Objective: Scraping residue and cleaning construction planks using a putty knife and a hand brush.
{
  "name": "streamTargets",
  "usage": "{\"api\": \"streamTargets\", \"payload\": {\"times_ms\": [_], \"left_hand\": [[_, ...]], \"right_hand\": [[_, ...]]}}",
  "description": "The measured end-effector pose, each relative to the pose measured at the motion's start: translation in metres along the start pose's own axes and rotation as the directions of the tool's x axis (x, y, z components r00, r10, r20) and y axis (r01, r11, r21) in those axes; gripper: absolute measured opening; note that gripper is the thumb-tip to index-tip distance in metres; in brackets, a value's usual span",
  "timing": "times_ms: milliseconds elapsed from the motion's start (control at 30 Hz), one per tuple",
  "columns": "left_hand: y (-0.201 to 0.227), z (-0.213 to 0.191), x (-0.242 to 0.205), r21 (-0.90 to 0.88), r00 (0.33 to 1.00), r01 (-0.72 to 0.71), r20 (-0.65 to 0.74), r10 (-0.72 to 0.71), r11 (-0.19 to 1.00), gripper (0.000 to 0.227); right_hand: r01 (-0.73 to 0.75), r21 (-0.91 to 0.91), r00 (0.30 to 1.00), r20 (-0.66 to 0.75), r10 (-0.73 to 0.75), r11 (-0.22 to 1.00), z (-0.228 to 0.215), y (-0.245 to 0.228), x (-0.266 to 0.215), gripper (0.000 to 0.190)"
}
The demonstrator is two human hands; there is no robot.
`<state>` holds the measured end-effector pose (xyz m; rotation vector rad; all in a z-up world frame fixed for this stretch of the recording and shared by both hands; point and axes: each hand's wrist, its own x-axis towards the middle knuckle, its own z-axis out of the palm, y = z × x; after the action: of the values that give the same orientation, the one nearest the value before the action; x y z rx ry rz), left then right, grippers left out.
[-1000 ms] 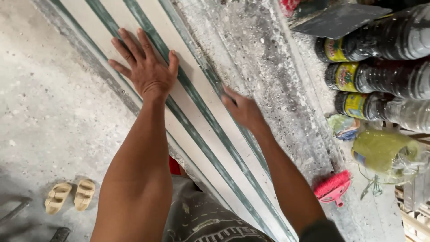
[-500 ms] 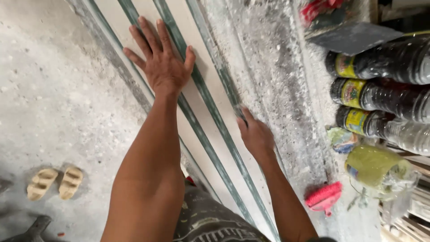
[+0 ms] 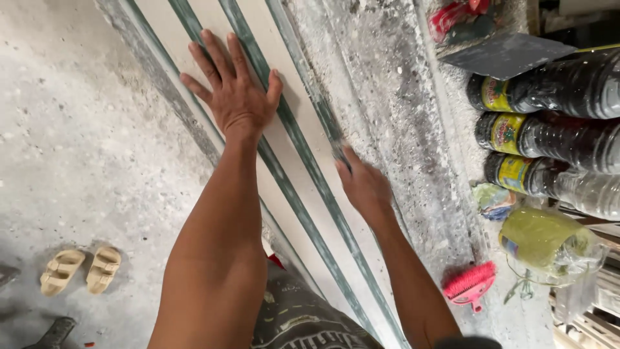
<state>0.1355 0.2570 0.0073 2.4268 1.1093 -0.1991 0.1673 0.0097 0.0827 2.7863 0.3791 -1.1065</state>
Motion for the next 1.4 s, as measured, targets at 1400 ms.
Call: {"api": "streamTargets", "payload": {"times_ms": [1400], "left_hand": [[-0.006,0.038,0.015,0.048,0.929,-0.032,-0.367,0.047,0.998,0.085]], "right_hand": [[-0.156,0.200,0.987,0.065,0.146,0.967,-0.015,-0.051,0.020,0.065]]}}
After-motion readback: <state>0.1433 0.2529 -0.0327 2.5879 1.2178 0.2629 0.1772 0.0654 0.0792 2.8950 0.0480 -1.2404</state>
